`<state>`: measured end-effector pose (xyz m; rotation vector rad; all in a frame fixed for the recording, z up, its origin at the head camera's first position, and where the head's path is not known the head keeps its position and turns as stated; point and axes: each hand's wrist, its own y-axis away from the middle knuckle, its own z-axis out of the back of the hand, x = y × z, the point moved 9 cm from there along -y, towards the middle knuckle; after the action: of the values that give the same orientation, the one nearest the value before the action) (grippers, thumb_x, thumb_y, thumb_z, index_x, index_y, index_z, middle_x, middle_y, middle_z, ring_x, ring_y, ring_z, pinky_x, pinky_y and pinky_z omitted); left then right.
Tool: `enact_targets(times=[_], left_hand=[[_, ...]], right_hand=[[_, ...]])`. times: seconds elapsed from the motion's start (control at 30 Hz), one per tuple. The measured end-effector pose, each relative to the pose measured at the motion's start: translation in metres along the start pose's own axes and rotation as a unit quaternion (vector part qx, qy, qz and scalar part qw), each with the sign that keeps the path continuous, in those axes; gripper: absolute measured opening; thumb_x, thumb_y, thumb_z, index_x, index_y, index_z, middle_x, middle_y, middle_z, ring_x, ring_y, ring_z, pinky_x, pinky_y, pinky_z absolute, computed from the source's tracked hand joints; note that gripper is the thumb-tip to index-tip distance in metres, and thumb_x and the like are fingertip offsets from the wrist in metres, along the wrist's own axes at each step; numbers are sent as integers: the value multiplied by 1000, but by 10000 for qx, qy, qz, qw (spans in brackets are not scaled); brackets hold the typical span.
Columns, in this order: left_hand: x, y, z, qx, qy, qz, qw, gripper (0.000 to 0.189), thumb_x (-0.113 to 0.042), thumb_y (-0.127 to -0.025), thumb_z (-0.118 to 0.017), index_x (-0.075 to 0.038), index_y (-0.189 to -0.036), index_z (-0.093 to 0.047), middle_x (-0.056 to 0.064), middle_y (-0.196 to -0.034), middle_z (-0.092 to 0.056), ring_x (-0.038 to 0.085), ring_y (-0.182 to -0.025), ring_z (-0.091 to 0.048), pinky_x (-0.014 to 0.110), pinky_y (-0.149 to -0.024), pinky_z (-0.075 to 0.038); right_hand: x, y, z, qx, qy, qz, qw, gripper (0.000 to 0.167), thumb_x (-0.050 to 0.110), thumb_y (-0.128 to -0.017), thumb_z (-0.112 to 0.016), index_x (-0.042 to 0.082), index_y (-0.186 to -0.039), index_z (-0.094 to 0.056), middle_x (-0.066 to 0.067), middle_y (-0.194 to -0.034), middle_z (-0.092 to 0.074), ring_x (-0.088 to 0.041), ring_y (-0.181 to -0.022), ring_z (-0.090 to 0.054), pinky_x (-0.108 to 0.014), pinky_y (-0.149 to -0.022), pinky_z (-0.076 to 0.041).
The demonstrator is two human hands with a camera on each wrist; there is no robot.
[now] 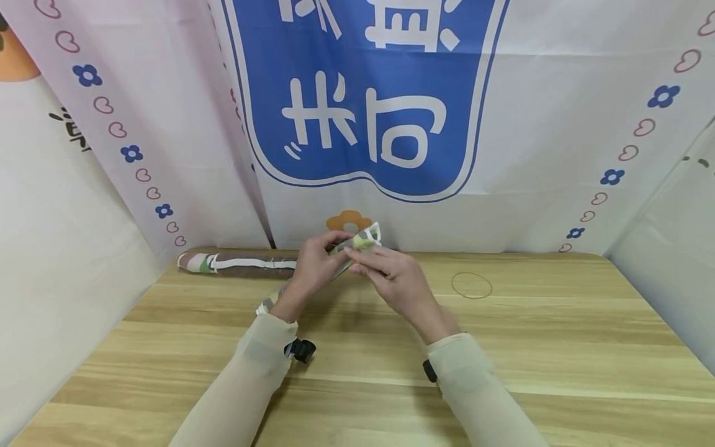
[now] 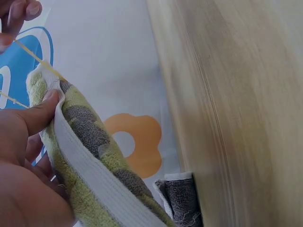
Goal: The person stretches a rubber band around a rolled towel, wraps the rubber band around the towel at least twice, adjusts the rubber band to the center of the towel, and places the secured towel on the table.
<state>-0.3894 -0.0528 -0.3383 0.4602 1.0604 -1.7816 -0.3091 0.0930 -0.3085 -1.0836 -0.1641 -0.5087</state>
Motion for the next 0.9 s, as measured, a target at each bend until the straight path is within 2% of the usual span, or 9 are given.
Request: enact_targets(times=[0.1, 0.17, 0.33, 0.47, 0.6, 0.7, 0.77, 0.9], left_hand=[[0, 0, -1, 26, -38, 14, 10000, 26, -15, -95, -83, -7, -120, -79, 10, -115, -78, 27, -105, -72, 44, -89, -59], [0, 0, -2, 40, -48, 41, 10000, 27, -16, -95, -83, -7, -120, -78, 9, -116, -78, 26, -105, -72, 43, -88, -59], [1, 0, -1, -36, -112, 115, 9999, 28, -16, -93, -85, -7, -119, -79, 8, -116, -78, 25, -102, -71, 43, -87, -58], [3, 0, 1, -94, -131, 222, 9996, 29, -17, -93, -85, -8, -120, -79, 8, -116, -78, 25, -101, -71, 44, -88, -57], [5, -1, 1, -148, -186, 325, 9992, 30, -17, -93, -85, -8, -121, -78, 9, -115, -78, 26, -102, -71, 45, -90, -57], [5, -1, 3, -213, -248, 348, 9989, 32, -18, -93, -85, -7, -123, -77, 12, -116, -77, 27, -103, -71, 45, -89, -56], [4, 0, 5, -274, -269, 357, 9986, 32, -19, -94, -85, -7, -123, -77, 12, -116, -77, 28, -102, -71, 46, -87, -56], [3, 0, 8, -422, -271, 304, 9983, 32, -20, -93, -85, -10, -122, -78, 10, -114, -78, 27, -101, -72, 46, -86, -56]], right_hand=[[7, 0, 4, -315, 860, 295, 9954, 42, 34, -101, -67, 3, -127, -77, -9, -104, -77, -11, -68, -59, -22, -59, -50], [8, 0, 5, -414, 1278, 293, 9905, 56, 48, -102, -60, 5, -135, -73, -7, -102, -73, -9, -61, -51, -23, -52, -45], [2, 2, 2, -311, 1966, -223, 9797, 80, 70, -97, -53, 15, -155, -56, -6, -101, -67, -5, -55, -42, -24, -44, -37], [-4, 4, 0, -109, 2183, -762, 9728, 95, 82, -92, -45, 20, -164, -43, -10, -105, -68, -9, -52, -42, -27, -42, -37], [-8, 4, 1, -14, 2259, -1244, 9662, 109, 89, -87, -39, 16, -167, -35, -12, -106, -65, -13, -51, -40, -29, -41, -37], [-10, 4, 0, 70, 2294, -1601, 9600, 118, 93, -84, -37, 9, -166, -34, -12, -107, -65, -15, -51, -42, -30, -41, -38], [-12, 3, 0, 156, 2281, -1869, 9554, 121, 95, -84, -36, 4, -165, -35, -12, -110, -68, -17, -53, -49, -31, -42, -39], [-18, 6, 0, 364, 2280, -2541, 9392, 118, 92, -89, -40, -3, -160, -40, -14, -110, -72, -24, -64, -61, -33, -48, -44]])
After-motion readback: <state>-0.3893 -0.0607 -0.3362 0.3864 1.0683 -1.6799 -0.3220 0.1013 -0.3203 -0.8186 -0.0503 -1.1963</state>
